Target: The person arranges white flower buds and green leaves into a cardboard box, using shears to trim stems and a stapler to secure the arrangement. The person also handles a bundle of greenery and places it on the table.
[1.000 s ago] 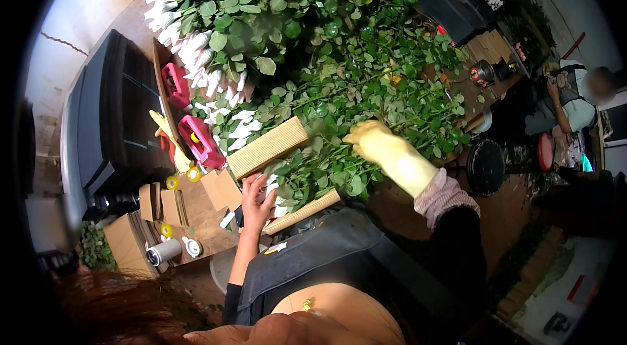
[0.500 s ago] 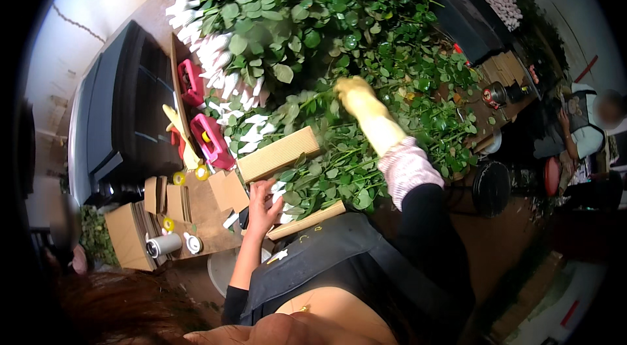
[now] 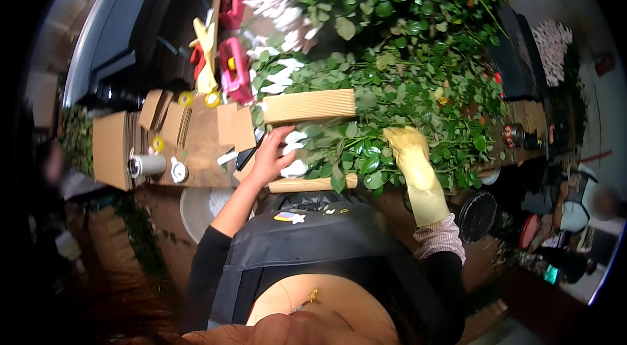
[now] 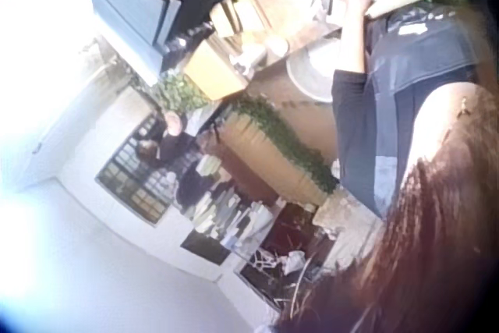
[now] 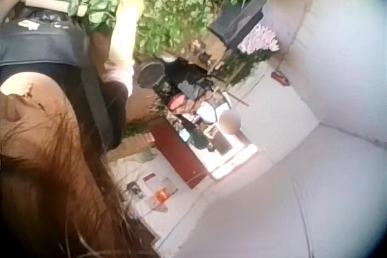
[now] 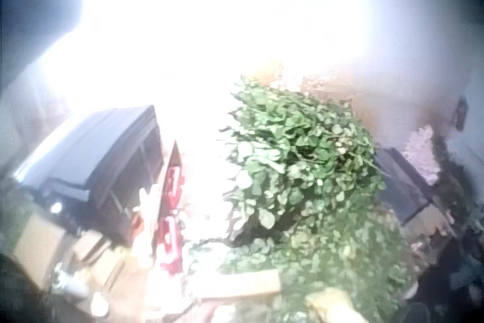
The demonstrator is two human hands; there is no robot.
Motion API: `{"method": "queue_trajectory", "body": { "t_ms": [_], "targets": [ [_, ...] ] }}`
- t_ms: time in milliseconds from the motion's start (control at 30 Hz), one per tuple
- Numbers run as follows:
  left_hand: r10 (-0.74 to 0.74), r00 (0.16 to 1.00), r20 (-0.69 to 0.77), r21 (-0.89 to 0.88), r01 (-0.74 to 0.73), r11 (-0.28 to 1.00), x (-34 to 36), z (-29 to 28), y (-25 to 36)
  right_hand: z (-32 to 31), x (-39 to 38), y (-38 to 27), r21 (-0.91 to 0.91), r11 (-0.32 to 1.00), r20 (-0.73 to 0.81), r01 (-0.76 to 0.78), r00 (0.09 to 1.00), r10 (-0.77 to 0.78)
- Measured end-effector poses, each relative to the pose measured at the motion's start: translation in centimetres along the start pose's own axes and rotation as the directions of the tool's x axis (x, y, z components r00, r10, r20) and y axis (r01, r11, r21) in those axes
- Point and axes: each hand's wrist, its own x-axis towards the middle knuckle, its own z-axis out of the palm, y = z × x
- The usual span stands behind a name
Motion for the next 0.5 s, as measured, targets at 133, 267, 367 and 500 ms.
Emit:
{"method": "queue_trajectory", "body": {
  "t_ms": [133,267,367,500],
  "targets": [
    [-0.116,0.993,-0.002,-0.082,0.116,0.990,-0.4,0.2,-0.5,-1.3,0.2,-1.8,-0.277,0.960,0.156,-0.046,0.983,0.092],
    [-0.098,0.995,-0.026,-0.064,0.096,0.993,-0.7,0.5,-1.1,-8.4,4.0,-7.6,-0.205,0.979,-0.017,-0.007,1.000,0.003],
    [-0.006,0.999,-0.047,-0.035,0.004,0.999,-0.5,0.3,-1.0,-8.0,6.5,-13.9,0.182,0.981,0.188,0.070,0.977,-0.105],
    [0.074,0.992,-0.103,-0.094,-0.084,0.992,-0.1,1.1,-1.5,-0.8,8.0,-15.0,-0.215,0.964,0.432,0.155,0.901,-0.048]
  ]
}}
